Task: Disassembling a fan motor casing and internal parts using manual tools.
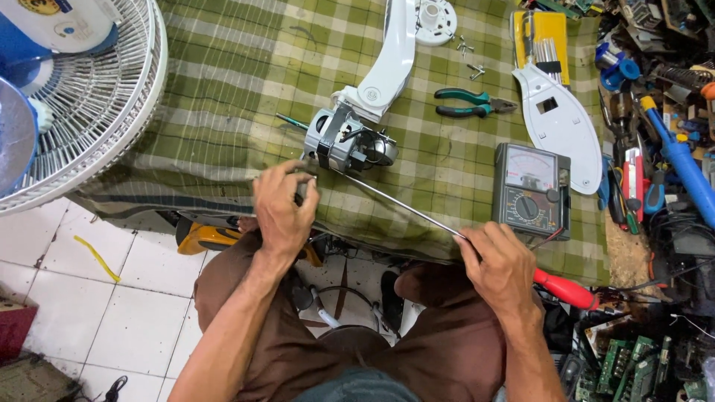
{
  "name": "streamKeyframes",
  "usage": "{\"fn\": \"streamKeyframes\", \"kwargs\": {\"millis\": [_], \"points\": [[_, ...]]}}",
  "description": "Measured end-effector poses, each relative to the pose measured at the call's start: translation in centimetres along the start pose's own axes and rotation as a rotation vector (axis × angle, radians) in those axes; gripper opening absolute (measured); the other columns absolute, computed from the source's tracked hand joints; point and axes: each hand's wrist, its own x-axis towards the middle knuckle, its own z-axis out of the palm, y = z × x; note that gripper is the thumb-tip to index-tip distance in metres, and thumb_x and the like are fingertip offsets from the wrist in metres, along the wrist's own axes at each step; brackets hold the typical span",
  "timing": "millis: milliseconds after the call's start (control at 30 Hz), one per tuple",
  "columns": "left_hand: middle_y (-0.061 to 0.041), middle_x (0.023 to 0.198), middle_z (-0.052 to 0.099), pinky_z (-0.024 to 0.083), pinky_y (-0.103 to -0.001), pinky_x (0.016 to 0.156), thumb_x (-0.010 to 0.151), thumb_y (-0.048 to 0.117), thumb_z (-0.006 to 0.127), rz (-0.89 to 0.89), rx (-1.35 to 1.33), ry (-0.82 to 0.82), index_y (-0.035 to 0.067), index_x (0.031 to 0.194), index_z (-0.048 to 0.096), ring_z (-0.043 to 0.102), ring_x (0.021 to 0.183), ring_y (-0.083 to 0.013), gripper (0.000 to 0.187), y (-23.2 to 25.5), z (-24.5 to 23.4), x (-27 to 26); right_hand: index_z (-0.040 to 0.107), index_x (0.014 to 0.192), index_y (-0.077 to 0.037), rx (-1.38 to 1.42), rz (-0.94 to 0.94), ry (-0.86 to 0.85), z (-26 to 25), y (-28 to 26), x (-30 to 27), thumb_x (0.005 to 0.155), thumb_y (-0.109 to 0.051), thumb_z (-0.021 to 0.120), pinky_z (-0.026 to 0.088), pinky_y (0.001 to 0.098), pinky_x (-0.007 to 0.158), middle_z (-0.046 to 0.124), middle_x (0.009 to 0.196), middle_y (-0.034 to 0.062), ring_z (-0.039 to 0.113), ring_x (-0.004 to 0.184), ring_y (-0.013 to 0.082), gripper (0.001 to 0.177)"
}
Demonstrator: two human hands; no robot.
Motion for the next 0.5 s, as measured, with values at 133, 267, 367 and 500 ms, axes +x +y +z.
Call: {"fn": "streamKeyframes", "kwargs": {"millis": [133, 267, 367, 500], "points": [[-0.001, 0.105, 0.071, 0.056, -0.037, 0.074, 0.095, 0.012, 0.07, 0.081, 0.002, -0.057, 0.014, 0.096, 0.068, 0.073, 0.087, -0.0225, 0.003, -1.7, 2.7, -1.7, 0.072, 0.094, -0.018, 0.041, -0.002, -0.003, -0.6, 0.7, -0.6, 0.097, -0.025, 0.075, 0.053, 0.0309, 0.062, 0.055, 0.073, -0.0015, 0.061, 0.069, 0.0218, 0.008], [-0.002, 0.074, 0.057, 0.052, -0.03, 0.056, 0.094, 0.01, 0.065, 0.281, 0.097, -0.062, 0.013, 0.085, 0.062, 0.064, 0.06, -0.0208, 0.01, -0.3, 4.1, -1.9, 0.071, 0.092, -0.017, 0.027, 0.011, 0.011, -1.0, 1.3, -1.1, 0.097, -0.023, 0.075, 0.053, 0.0319, 0.062, 0.056, 0.073, 0.0004, 0.062, 0.07, 0.0247, 0.008], [-0.001, 0.071, 0.051, 0.05, -0.028, 0.054, 0.092, 0.01, 0.063, 0.36, 0.163, -0.052, 0.014, 0.082, 0.058, 0.059, 0.059, -0.0196, 0.011, 0.5, 4.6, -1.9, 0.071, 0.093, -0.017, 0.035, 0.008, 0.005, -1.4, 1.7, -1.4, 0.098, -0.022, 0.074, 0.053, 0.0323, 0.062, 0.056, 0.074, 0.0002, 0.062, 0.07, 0.0242, 0.008], [-0.002, 0.072, 0.051, 0.052, -0.027, 0.056, 0.089, 0.01, 0.065, 0.352, 0.13, -0.055, 0.013, 0.089, 0.062, 0.06, 0.061, -0.0192, 0.005, 0.5, 5.0, -1.8, 0.072, 0.092, -0.016, 0.042, 0.009, 0.015, -2.2, 2.0, -1.8, 0.097, -0.02, 0.074, 0.053, 0.0332, 0.06, 0.057, 0.073, 0.001, 0.062, 0.069, 0.0245, 0.007]]}}
